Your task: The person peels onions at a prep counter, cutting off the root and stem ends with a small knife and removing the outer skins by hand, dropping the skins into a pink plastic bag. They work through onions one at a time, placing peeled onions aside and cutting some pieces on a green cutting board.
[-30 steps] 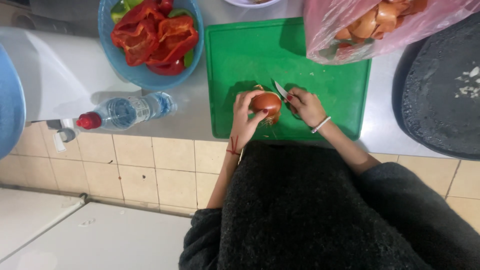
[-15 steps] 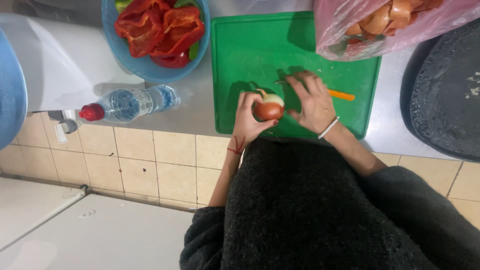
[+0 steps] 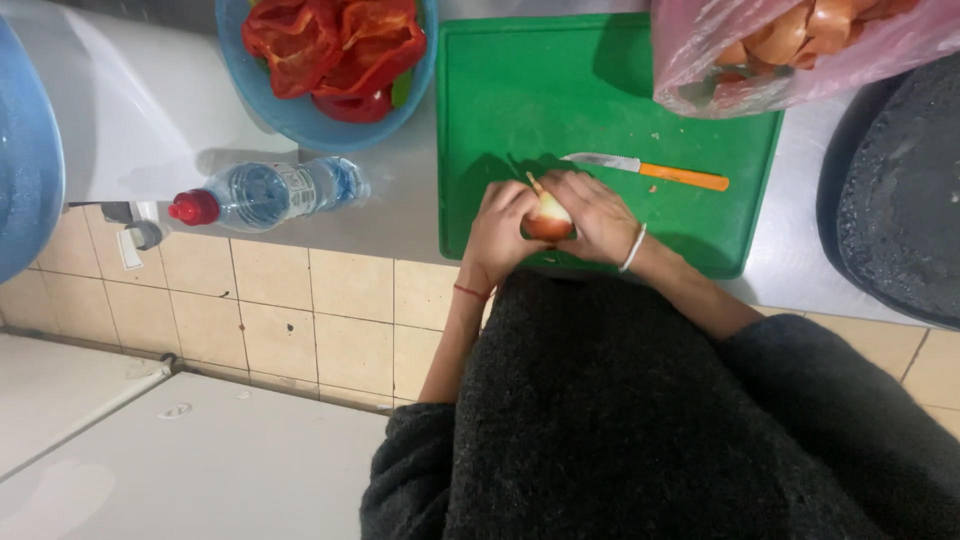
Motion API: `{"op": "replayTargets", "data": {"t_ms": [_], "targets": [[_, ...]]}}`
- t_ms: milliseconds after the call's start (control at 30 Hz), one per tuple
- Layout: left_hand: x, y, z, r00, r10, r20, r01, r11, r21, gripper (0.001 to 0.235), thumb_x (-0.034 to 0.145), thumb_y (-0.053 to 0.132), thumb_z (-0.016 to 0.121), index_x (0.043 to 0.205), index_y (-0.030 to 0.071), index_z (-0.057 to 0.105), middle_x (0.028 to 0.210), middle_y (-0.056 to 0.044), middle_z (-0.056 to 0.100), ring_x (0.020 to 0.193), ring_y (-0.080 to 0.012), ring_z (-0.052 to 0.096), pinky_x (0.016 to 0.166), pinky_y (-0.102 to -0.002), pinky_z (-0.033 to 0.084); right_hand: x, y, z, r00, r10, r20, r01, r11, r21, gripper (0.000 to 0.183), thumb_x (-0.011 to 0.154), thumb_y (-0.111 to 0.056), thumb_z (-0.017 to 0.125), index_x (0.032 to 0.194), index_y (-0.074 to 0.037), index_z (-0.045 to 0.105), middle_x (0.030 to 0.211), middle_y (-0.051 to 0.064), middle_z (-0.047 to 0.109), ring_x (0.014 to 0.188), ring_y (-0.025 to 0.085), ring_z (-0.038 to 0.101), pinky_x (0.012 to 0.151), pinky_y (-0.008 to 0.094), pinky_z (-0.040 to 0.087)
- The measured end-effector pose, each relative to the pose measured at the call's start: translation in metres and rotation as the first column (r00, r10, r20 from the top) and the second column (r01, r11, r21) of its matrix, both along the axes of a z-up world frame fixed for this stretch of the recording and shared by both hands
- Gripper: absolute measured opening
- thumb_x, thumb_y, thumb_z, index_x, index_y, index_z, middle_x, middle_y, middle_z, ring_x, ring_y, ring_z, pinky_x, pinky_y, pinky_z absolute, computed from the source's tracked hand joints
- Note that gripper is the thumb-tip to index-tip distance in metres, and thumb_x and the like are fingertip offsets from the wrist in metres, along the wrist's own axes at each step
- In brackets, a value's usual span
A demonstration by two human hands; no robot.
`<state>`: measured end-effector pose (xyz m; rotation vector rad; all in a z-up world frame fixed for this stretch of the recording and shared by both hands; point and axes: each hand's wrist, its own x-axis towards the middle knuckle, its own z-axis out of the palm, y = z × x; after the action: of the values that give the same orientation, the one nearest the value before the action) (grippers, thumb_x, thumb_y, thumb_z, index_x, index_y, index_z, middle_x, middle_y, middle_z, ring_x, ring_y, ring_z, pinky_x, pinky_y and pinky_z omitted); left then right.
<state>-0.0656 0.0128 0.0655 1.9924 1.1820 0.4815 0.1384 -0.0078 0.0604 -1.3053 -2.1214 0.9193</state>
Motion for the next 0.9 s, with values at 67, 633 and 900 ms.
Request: {"op": "replayTargets", "data": {"t_ms": [67, 633, 900], "targets": [[-0.004, 0.0, -0.005, 1.0, -0.011, -0.009, 0.011, 0.999, 0.037, 0.055, 0.054, 0.022, 0.096, 0.092, 0.009, 0.058, 0.112, -0.006, 0.062, 0.112, -0.0321, 0.056, 0.092, -0.042, 0.051, 0.0, -0.001, -0.007, 1.0, -0.015, -0.022, 0.016, 1.0, 0.021, 0.087, 0.061, -0.013, 0.089, 0.139, -0.002, 0.051, 0.133, 0.021, 0.059, 0.12, 0.041, 0.059, 0.104, 0.046, 0.048], [-0.013, -0.003, -0.024, 0.989, 0.099, 0.112, -0.086, 0.99, -0.113, 0.055, 0.056, 0.021, 0.099, 0.093, 0.01, 0.059, 0.087, -0.003, 0.057, 0.081, -0.0192, 0.058, 0.072, -0.034, 0.05, -0.001, -0.002, -0.016, 0.992, -0.049, -0.117, 0.047, 0.999, -0.02, 0.091, 0.061, -0.02, 0.093, 0.139, -0.001, 0.05, 0.134, 0.023, 0.057, 0.125, 0.044, 0.056, 0.105, 0.048, 0.047], [-0.01, -0.004, -0.048, 0.922, 0.248, 0.297, -0.18, 0.955, -0.237, 0.062, 0.052, 0.022, 0.101, 0.097, 0.009, 0.061, 0.094, 0.0, 0.059, 0.079, -0.0099, 0.06, 0.065, -0.024, 0.053, 0.002, -0.008, -0.03, 0.984, -0.096, -0.147, 0.093, 0.995, -0.029, 0.092, 0.063, -0.02, 0.092, 0.142, -0.001, 0.049, 0.134, 0.023, 0.057, 0.127, 0.044, 0.056, 0.107, 0.047, 0.047]]}}
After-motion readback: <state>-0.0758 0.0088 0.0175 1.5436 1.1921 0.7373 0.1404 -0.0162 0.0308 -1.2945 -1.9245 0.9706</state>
